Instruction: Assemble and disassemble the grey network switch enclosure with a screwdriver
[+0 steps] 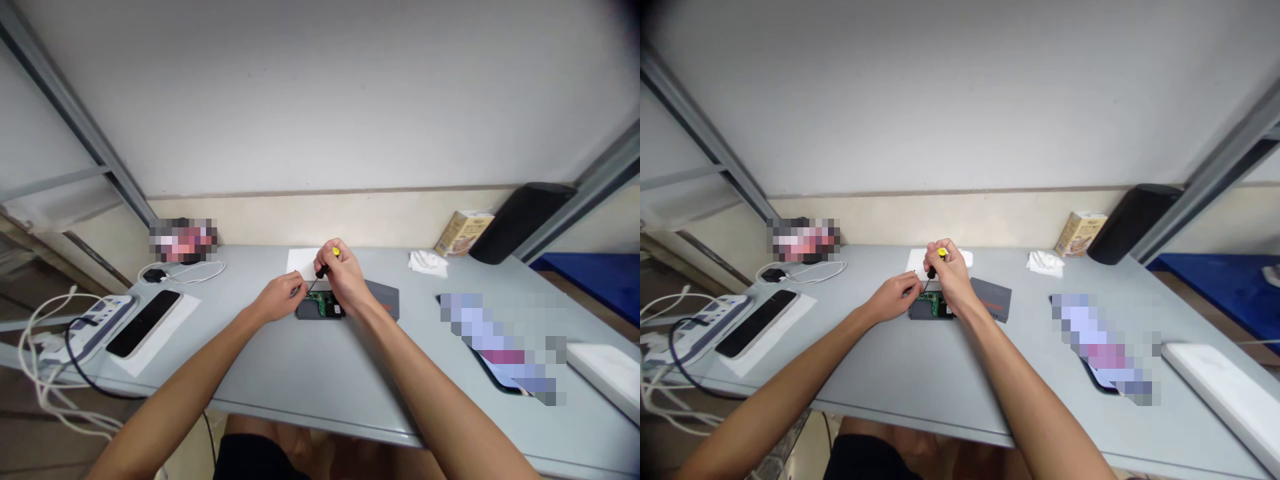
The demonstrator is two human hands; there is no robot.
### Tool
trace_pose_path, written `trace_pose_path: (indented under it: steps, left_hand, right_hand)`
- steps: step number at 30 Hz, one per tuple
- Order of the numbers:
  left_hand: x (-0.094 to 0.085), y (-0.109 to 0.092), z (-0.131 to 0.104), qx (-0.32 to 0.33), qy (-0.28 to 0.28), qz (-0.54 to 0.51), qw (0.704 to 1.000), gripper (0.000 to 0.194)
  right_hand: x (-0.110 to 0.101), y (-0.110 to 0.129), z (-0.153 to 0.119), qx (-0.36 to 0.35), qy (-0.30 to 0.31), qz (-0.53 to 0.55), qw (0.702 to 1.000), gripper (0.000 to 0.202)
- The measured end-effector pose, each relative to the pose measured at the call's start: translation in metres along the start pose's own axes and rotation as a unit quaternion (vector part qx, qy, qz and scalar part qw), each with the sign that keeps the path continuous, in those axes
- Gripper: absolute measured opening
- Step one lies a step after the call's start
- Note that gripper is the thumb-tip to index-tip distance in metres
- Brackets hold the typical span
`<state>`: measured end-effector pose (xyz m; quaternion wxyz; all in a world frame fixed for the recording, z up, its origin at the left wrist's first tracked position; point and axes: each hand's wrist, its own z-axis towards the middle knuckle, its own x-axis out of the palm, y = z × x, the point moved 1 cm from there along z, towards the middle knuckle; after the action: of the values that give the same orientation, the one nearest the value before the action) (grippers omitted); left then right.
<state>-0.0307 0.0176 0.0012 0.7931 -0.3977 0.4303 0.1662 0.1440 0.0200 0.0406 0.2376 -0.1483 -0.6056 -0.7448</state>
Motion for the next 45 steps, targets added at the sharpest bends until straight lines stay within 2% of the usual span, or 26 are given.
trace_pose_path:
  steps: [4, 7, 13, 16, 20, 23, 29, 37, 41, 45]
  left_hand:
    - [-0.0001, -0.0015, -0.0006, -0.006, 0.006, -0.003, 1.000, 0.030]
    - [-0.0001, -0.0021, -0.0006, -0.010, -0.003, 0.004, 1.000, 0.029]
    - [-0.0011, -0.0047, 0.0012, -0.036, -0.021, 0.022, 0.999, 0.031]
    - [-0.0008, -0.0057, 0.0013, -0.035, -0.014, 0.023, 0.999, 0.031]
    - [-0.0003, -0.0053, 0.0006, -0.037, -0.014, 0.019, 0.999, 0.031]
    - [0.0004, -0.0041, 0.0005, -0.039, -0.013, 0.015, 0.999, 0.032]
    - [0.0023, -0.0009, 0.0003, -0.027, -0.009, -0.001, 1.000, 0.031]
    - [0.0027, 0.0020, 0.0005, -0.025, -0.010, -0.031, 0.999, 0.031]
    - [0.0033, 0.0026, 0.0004, -0.022, -0.011, -0.030, 0.999, 0.031]
    - [0.0036, 0.0028, 0.0005, -0.017, -0.009, -0.020, 1.000, 0.030]
  right_hand:
    - [-0.0003, 0.0033, 0.0021, 0.011, -0.004, 0.036, 0.999, 0.047]
    - [0.0000, 0.0070, 0.0017, 0.014, -0.003, 0.023, 1.000, 0.037]
    - [0.0003, 0.0022, -0.0006, 0.006, -0.004, 0.002, 1.000, 0.052]
    - [-0.0001, 0.0005, 0.0009, -0.006, -0.004, -0.007, 1.000, 0.048]
    - [-0.0011, 0.0053, 0.0026, 0.022, 0.021, 0.040, 0.999, 0.046]
    - [-0.0025, 0.0080, 0.0021, 0.031, 0.018, 0.023, 0.999, 0.040]
    - [-0.0011, 0.0028, 0.0003, 0.024, 0.008, 0.002, 1.000, 0.051]
    - [-0.0040, 0.0090, 0.0012, 0.039, 0.026, 0.034, 0.998, 0.036]
    - [-0.0044, 0.0074, 0.0009, 0.044, 0.017, 0.036, 0.998, 0.048]
    - [-0.0029, 0.0043, 0.0024, 0.003, 0.003, -0.007, 1.000, 0.048]
